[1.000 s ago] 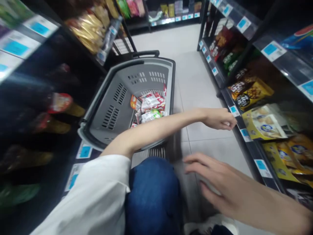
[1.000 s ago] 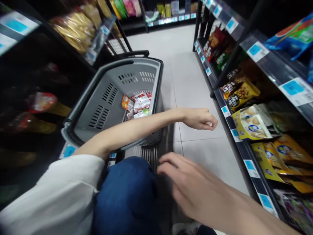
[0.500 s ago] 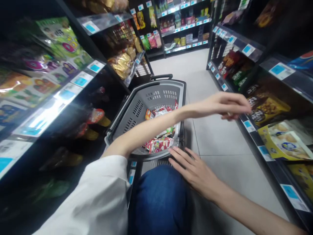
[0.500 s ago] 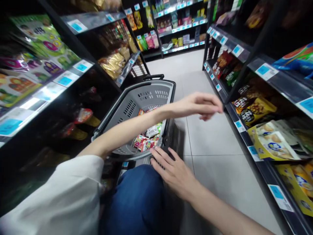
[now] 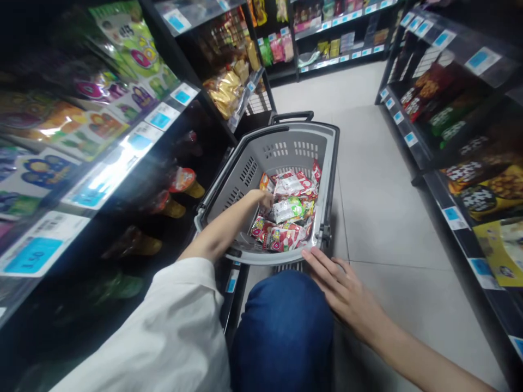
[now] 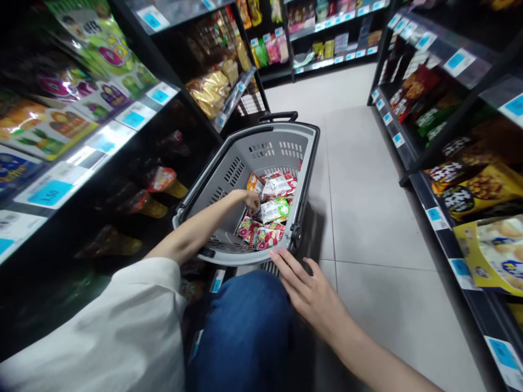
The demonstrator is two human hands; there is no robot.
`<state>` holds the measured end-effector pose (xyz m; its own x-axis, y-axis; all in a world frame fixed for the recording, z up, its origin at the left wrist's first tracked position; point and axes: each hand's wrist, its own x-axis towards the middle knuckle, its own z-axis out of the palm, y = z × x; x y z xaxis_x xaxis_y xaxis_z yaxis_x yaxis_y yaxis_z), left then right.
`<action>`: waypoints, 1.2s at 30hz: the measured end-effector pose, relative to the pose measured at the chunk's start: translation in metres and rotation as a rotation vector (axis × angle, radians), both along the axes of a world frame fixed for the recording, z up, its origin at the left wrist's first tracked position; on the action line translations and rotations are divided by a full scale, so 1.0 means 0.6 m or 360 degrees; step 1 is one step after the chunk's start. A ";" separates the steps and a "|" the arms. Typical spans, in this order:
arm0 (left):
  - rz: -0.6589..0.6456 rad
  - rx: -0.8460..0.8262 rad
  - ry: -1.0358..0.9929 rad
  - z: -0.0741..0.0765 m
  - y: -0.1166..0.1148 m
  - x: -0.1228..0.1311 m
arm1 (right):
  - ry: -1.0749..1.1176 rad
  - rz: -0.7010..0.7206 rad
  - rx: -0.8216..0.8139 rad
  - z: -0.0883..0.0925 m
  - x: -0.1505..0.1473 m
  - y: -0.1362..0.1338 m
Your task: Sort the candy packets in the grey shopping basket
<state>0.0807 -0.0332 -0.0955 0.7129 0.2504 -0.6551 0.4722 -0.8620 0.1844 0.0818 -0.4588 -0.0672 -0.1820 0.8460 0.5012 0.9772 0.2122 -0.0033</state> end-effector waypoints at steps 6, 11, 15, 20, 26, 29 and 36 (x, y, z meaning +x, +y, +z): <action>0.0026 0.0015 0.0492 -0.069 0.016 -0.019 | 0.0047 0.0038 0.0075 -0.014 -0.002 0.003; -0.0064 -0.0047 0.0606 -0.106 -0.015 -0.005 | 0.0048 0.0055 0.0078 -0.014 0.001 0.002; -0.0120 -0.0049 0.0677 -0.115 -0.047 -0.007 | 0.0049 0.0061 0.0069 -0.012 -0.002 -0.003; -0.0182 -0.0102 0.0799 -0.109 -0.084 -0.013 | 0.0141 0.0099 0.0075 -0.012 -0.009 -0.011; -0.0091 -0.0218 0.0742 -0.093 -0.113 -0.015 | 0.0135 0.0095 0.0083 -0.010 -0.011 -0.014; -0.0020 -0.0354 0.0526 -0.082 -0.115 -0.017 | 0.0122 0.0098 0.0077 -0.010 -0.010 -0.013; -0.0086 -0.0674 0.0399 -0.069 -0.084 0.007 | 0.0162 0.0108 0.0048 -0.007 -0.010 -0.016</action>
<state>0.0847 -0.0839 -0.1369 0.5247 -0.1079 -0.8444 0.5033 -0.7606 0.4100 0.0760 -0.4682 -0.0717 -0.1855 0.8176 0.5451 0.9555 0.2795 -0.0941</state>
